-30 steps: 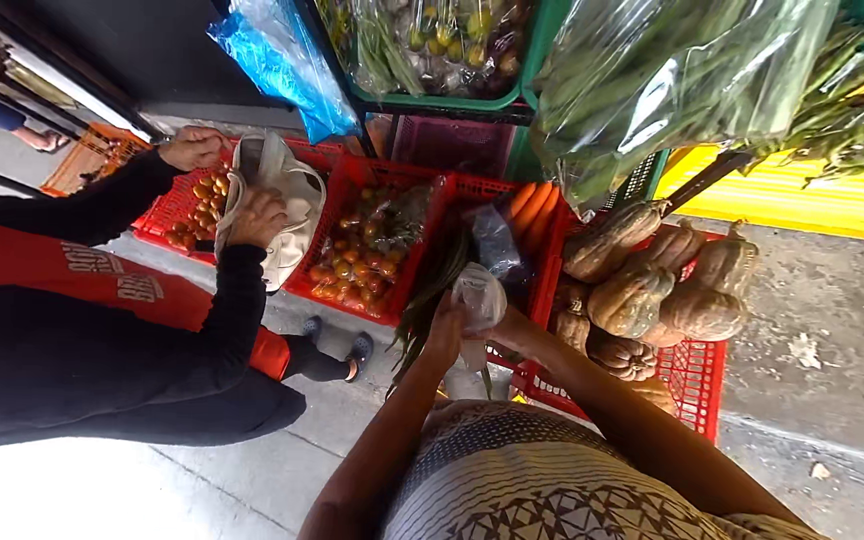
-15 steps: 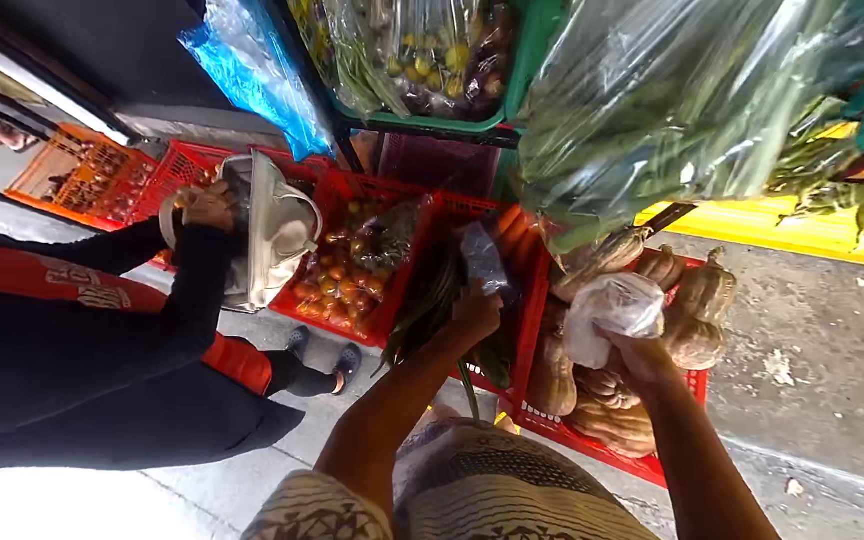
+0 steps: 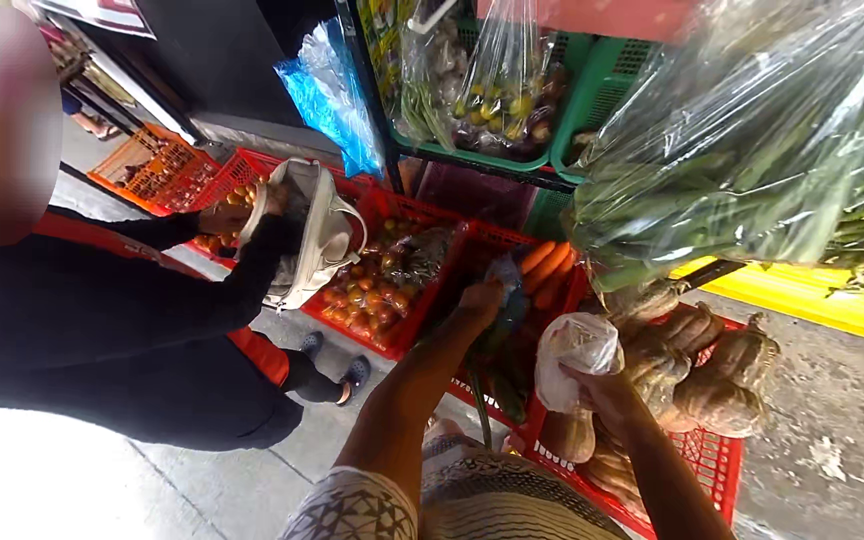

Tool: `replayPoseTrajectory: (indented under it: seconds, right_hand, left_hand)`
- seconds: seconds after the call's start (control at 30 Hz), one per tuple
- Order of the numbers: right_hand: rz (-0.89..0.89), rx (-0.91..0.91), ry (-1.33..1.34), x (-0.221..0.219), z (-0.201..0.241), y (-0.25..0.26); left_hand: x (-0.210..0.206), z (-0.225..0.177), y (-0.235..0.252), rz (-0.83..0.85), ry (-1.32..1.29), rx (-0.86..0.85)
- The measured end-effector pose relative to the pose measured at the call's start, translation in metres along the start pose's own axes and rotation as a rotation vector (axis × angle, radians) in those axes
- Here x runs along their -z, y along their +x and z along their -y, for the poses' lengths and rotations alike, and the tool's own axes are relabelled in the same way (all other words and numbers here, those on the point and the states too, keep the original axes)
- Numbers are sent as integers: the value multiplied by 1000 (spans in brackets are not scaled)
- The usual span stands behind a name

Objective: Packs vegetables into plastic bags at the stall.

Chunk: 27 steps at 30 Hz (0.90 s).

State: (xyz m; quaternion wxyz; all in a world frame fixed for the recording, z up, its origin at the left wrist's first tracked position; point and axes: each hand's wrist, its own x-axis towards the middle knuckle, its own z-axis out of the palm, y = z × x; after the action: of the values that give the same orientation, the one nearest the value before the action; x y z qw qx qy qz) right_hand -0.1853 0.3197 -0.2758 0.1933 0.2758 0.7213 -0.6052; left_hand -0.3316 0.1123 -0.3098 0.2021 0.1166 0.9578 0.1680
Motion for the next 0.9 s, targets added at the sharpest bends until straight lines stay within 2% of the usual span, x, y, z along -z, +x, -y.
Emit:
replayPoseTrajectory:
  seconds: [0.13, 0.2, 0.33, 0.43, 0.53, 0.73, 0.83, 0.9]
  right_hand:
    - [70, 98, -111, -22, 19, 0]
    - [90, 143, -113, -32, 22, 3]
    - [122, 126, -97, -45, 26, 8]
    - [157, 137, -103, -53, 28, 5]
    - [176, 167, -93, -59, 31, 1]
    - [181, 183, -102, -60, 32, -12]
    - [151, 254, -132, -59, 35, -21]
    - [100, 356, -91, -59, 47, -38]
  left_hand:
    - [28, 8, -28, -31, -18, -171]
    - [43, 9, -47, -41, 24, -204]
    - [62, 20, -78, -108, -39, -270]
    - [68, 26, -93, -81, -3, -363]
    - [77, 21, -106, 0, 154, -286]
    - [88, 25, -117, -110, 187, -64]
    - [86, 24, -118, -102, 157, -37]
    - [81, 23, -116, -80, 71, -87]
